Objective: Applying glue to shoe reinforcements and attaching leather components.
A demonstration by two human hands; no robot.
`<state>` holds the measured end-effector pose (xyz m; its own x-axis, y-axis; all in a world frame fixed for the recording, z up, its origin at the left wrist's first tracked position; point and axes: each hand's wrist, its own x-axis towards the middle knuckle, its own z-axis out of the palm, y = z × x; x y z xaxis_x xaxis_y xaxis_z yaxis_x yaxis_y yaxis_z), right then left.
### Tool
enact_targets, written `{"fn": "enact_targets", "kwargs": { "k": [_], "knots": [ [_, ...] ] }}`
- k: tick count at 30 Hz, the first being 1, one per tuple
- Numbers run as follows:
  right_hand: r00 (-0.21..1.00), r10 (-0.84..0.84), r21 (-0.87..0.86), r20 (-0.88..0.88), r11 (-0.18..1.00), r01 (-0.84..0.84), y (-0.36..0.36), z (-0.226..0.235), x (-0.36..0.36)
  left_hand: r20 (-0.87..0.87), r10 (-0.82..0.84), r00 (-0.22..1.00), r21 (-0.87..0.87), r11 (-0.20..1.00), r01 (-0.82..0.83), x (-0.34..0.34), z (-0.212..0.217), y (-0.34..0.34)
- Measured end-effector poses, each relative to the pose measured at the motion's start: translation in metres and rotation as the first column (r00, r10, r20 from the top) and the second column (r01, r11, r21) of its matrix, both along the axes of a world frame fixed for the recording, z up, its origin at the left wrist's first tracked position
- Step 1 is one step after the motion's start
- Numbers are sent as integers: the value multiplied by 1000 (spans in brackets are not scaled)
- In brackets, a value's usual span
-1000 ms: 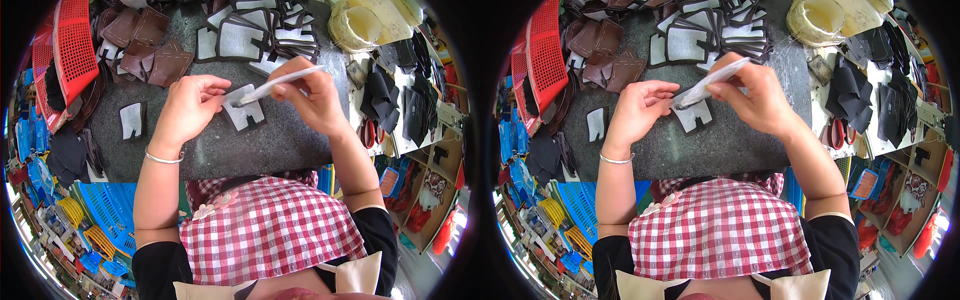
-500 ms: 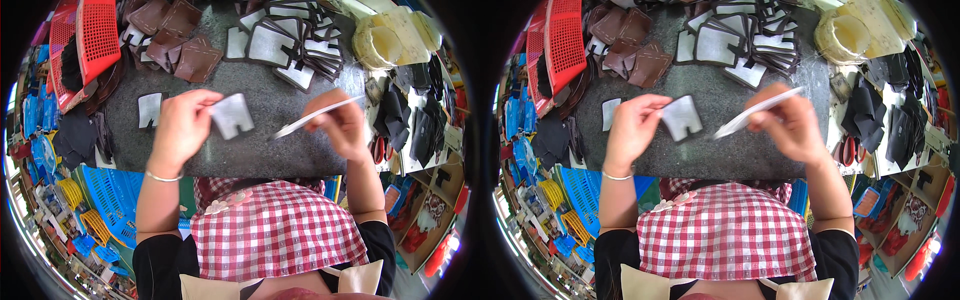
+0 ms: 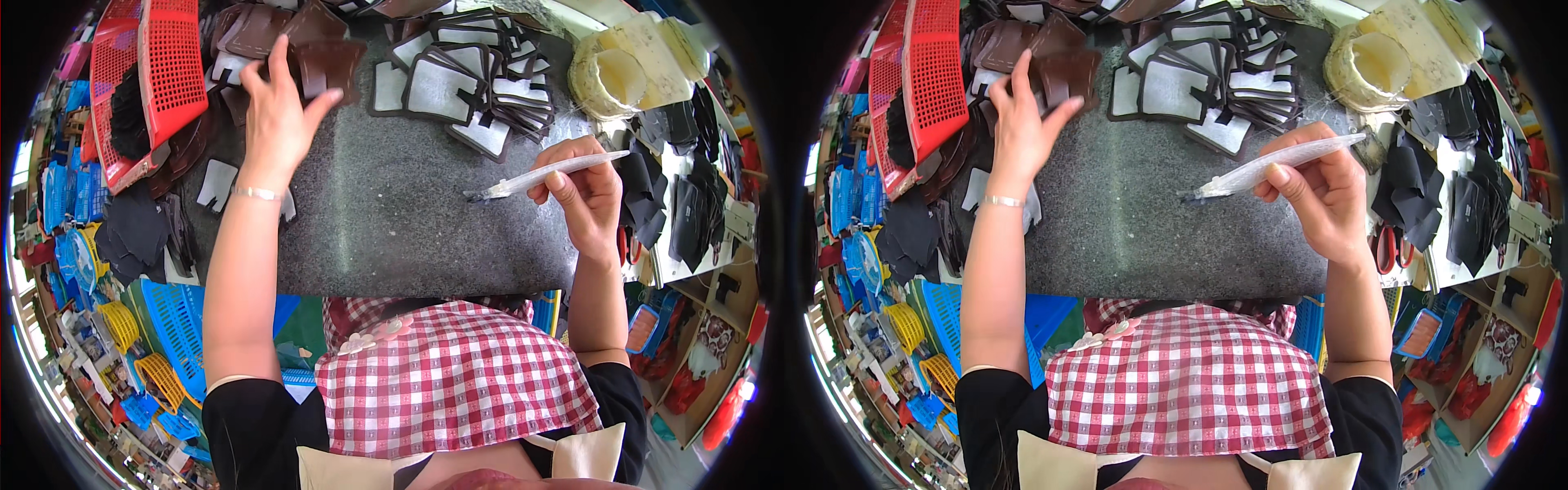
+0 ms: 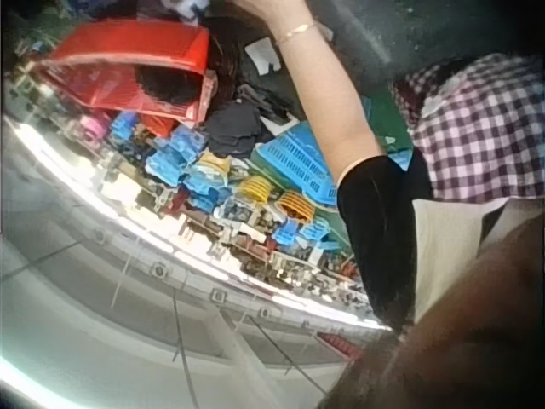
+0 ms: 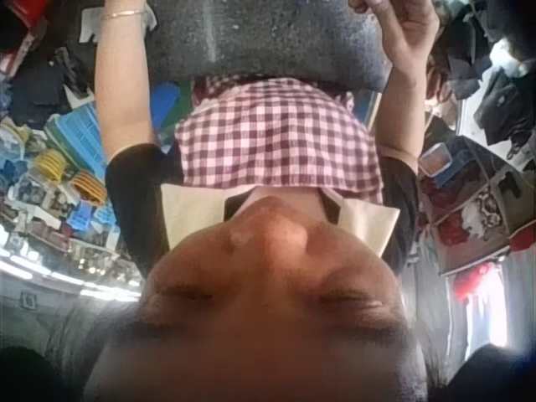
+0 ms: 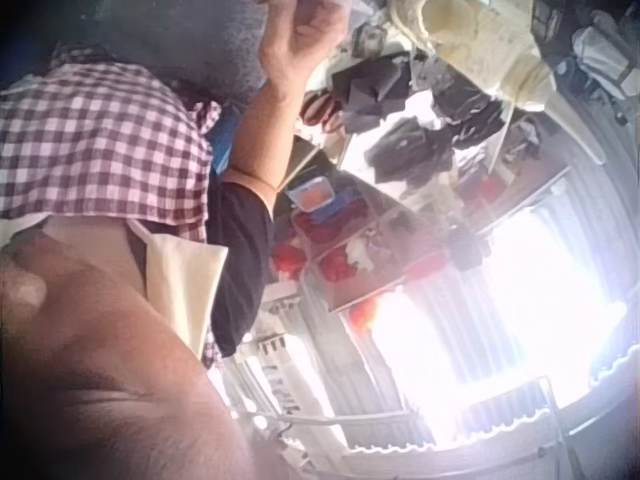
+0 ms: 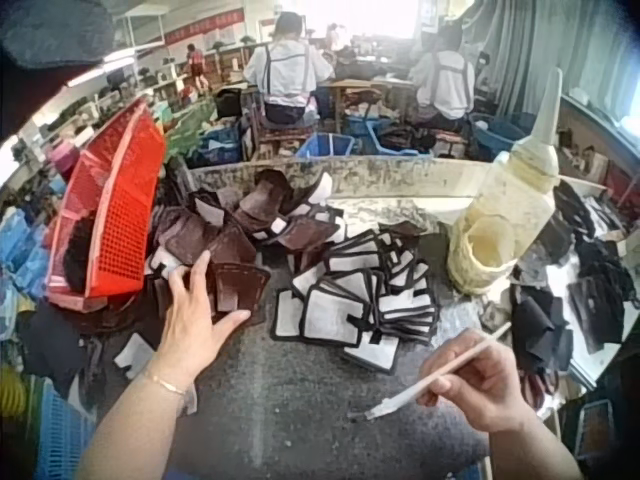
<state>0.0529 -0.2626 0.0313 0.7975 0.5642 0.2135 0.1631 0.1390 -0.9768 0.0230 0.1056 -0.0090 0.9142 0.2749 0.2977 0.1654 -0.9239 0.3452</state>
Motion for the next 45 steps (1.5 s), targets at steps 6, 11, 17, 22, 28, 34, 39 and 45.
{"fn": "enact_targets", "kwargs": {
  "k": [6,11,17,22,28,34,39,45],
  "knots": [
    [999,-37,1,-26,999,37,-7,2,0,143,37,989,24,999,-41,86,-14,13],
    [993,-111,-7,-27,994,111,-21,5,0,89,64,994,298,951,-88,67,34,-16],
    [982,-190,17,-9,982,191,-26,-2,14,68,-151,986,-87,984,157,17,7,-96],
    [983,-183,87,-8,979,183,-21,6,9,190,-116,975,-432,882,189,9,2,-93],
    [974,-225,70,-16,972,225,-39,0,7,23,-267,963,-870,469,150,-19,21,-63],
    [987,-158,71,-31,985,160,-19,1,6,-249,-400,882,-570,797,200,-26,24,-69],
    [990,-92,-114,104,988,104,23,-3,2,-305,-337,891,-500,853,152,-22,27,-74],
    [950,73,-294,302,955,20,61,-16,18,-201,-421,884,-754,643,134,-22,11,-62]
  ]
}}
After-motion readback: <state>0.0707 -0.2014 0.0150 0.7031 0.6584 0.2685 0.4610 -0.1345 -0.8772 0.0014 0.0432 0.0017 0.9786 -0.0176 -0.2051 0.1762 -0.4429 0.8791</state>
